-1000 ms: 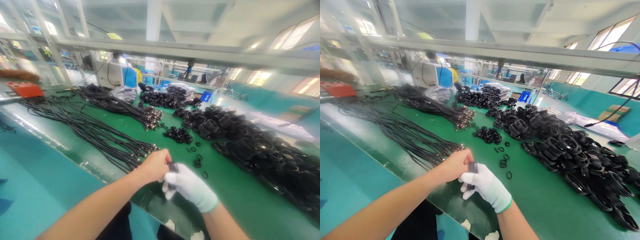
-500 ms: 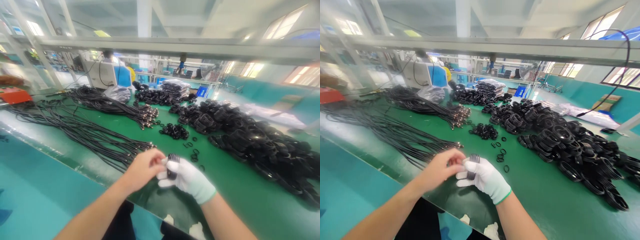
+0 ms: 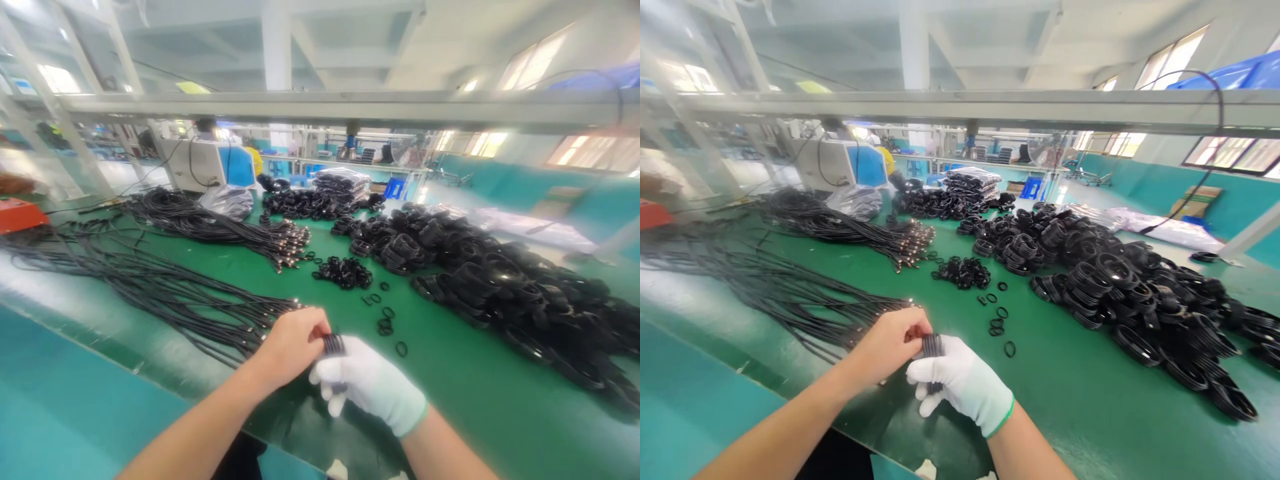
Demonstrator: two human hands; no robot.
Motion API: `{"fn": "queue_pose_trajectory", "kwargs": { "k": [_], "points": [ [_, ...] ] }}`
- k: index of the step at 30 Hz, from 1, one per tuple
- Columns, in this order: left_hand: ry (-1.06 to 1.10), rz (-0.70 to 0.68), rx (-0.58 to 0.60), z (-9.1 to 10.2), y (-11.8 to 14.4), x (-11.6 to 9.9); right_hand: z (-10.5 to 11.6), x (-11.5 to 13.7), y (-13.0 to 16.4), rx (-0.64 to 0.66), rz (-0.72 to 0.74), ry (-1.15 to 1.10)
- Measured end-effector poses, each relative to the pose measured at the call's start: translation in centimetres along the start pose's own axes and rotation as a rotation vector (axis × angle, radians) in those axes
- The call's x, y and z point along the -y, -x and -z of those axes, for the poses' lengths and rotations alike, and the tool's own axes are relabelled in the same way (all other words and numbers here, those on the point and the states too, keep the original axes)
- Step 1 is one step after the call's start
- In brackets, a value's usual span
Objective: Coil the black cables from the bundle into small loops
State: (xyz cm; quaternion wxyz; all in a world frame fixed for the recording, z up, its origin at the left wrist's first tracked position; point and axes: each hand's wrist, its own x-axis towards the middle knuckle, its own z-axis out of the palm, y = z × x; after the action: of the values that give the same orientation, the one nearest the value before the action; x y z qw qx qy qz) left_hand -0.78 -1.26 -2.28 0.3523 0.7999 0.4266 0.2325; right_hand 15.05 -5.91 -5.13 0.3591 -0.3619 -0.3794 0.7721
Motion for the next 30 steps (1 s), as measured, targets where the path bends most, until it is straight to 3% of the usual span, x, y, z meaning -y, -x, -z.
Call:
{"fn": "queue_pose_trajectory", "kwargs": {
  "k": [2, 4, 6, 8, 13, 15, 18, 21, 23, 25, 28, 30],
  "points": [
    [0.142, -0.028, 0.222, 1.5, -1.5, 0.3, -0.1, 0.6, 0.6, 0.043, -0.008, -0.041],
    [0.184, -0.065, 0.323, 1.9, -3.7, 0.5, -0.4, 1.1, 1.1, 0.145, -0.030, -0.100],
    [0.085, -0.124, 0.291, 0.6, -6.3, 0.3, -0.6, 1.4, 1.3, 0.245, -0.063, -0.155],
    [-0.023, -0.189, 0.255, -2.1, -8.6, -0.2, -0.7, 1.6, 1.4, 0.290, -0.073, -0.199],
    [-0.113, -0.281, 0.274, -8.8, -11.4, -1.7, -0.3, 1.5, 1.5, 0.270, -0.069, -0.221],
    [-0.114, -0.283, 0.291, -9.8, -11.8, -1.8, -0.2, 1.5, 1.6, 0.256, -0.066, -0.210],
    [-0.070, -0.241, 0.248, -8.8, -12.0, -1.5, 0.0, 1.7, 1.7, 0.238, -0.044, -0.194],
    [0.024, -0.147, 0.165, -5.7, -10.9, -0.8, 0.2, 1.9, 1.7, 0.052, 0.086, -0.164],
    [0.099, -0.081, 0.137, -3.6, -9.0, -0.5, 0.4, 2.0, 1.4, -0.219, 0.243, -0.113],
    [0.312, 0.015, 0.154, -2.3, -6.4, -0.3, 0.6, 1.9, 0.7, -0.460, 0.365, -0.045],
    [0.749, 0.178, 0.173, -2.5, -3.0, -0.1, 0.7, 1.3, -0.6, -0.585, 0.383, 0.027],
    [0.827, 0.229, 0.103, -3.3, -1.6, 0.2, 0.5, 0.8, -1.2, -0.611, 0.349, 0.055]
  ]
}}
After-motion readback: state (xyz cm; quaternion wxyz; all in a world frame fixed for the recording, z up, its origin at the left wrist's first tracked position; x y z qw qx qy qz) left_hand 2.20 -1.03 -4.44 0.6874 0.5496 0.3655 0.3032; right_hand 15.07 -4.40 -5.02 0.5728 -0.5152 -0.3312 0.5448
